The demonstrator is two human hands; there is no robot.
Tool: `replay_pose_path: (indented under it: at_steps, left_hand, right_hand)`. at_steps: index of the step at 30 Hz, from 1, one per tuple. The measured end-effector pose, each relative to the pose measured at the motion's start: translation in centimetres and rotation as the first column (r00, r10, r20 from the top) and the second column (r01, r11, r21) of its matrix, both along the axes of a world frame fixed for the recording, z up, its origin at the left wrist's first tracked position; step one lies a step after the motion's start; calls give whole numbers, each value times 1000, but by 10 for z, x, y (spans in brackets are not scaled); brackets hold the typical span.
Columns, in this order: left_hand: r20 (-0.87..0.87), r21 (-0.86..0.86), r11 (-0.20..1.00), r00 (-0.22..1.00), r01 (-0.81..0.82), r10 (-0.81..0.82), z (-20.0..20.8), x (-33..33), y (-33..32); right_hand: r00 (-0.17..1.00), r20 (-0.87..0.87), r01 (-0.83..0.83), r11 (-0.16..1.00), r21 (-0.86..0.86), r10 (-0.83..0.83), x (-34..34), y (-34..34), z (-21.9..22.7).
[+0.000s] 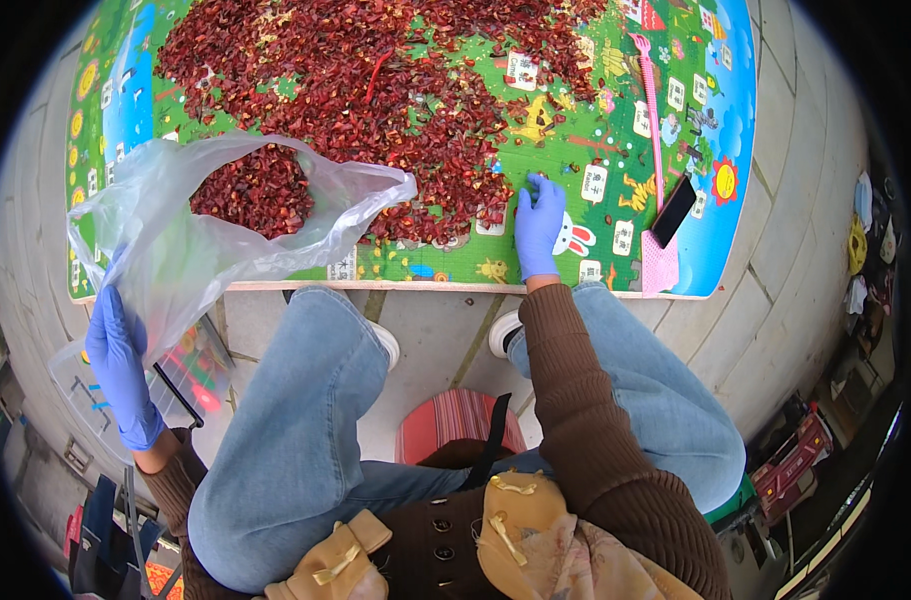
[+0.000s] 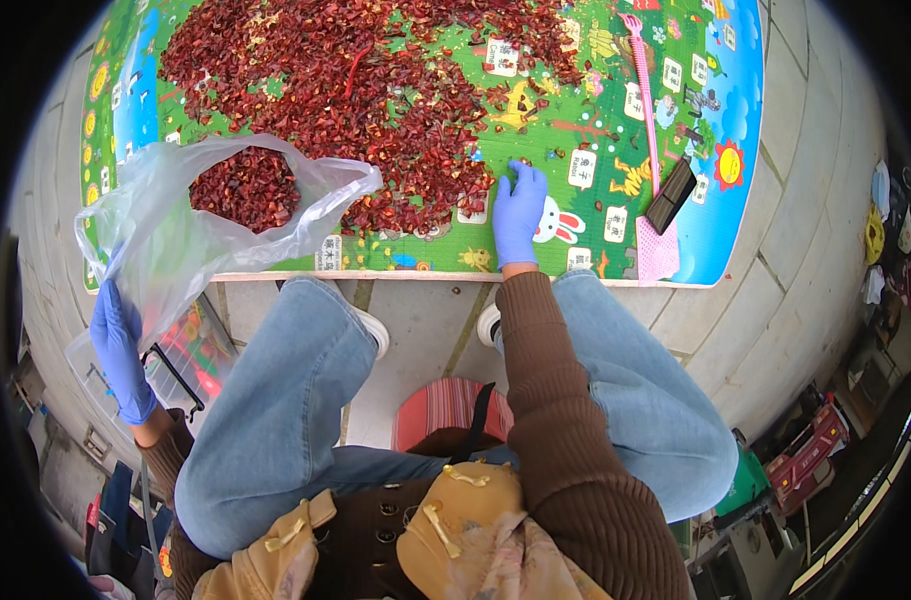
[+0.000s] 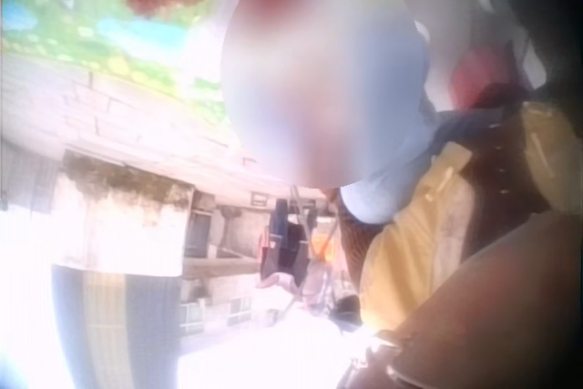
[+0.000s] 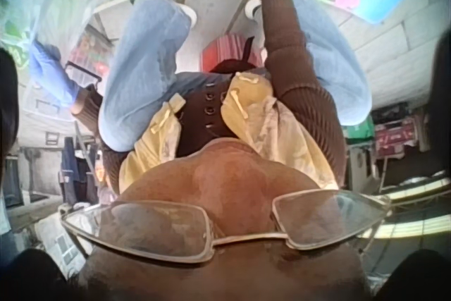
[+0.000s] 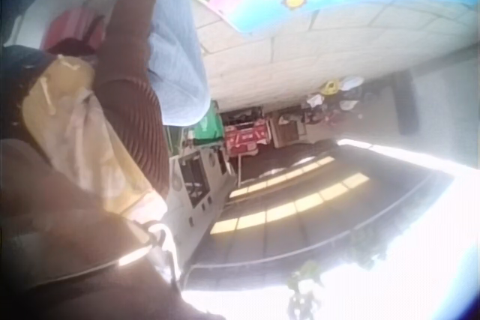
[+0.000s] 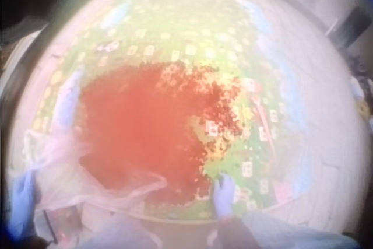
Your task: The person scoops dried red chilies from a colorful play mat into a clear plastic bag using gloved hands. They repeatedly gather chilies from the mat and transfer them into the bag, occasionally adjusting the mat to collect remaining pieces.
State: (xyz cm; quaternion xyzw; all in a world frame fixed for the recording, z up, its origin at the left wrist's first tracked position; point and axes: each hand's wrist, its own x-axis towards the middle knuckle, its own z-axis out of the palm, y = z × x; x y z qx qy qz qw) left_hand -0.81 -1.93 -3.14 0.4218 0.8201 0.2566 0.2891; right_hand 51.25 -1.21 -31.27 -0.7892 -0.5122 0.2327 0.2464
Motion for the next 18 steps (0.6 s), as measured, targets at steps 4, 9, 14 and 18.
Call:
replay_pose_path:
  at_steps: [4, 9, 14, 18]
  left_hand:
    - [25, -40, 999, 1000, -15, 16, 2, 2, 4]
    - [0, 25, 1000, 1000, -7, 7, 1, 8, 6]
    - [12, 36, 994, 994, -107, 107, 4, 18, 6]
    - [54, 37, 996, 996, -77, 75, 7, 22, 9]
  right_hand:
    - [994, 63, -85, 996, -25, 87, 2, 20, -9]
    - [955, 237, -170, 984, -56, 179, 3, 29, -10]
    - [946, 226, -206, 970, -129, 231, 5, 31, -7]
    - [934, 231, -221, 949, -225, 272, 9, 43, 3]
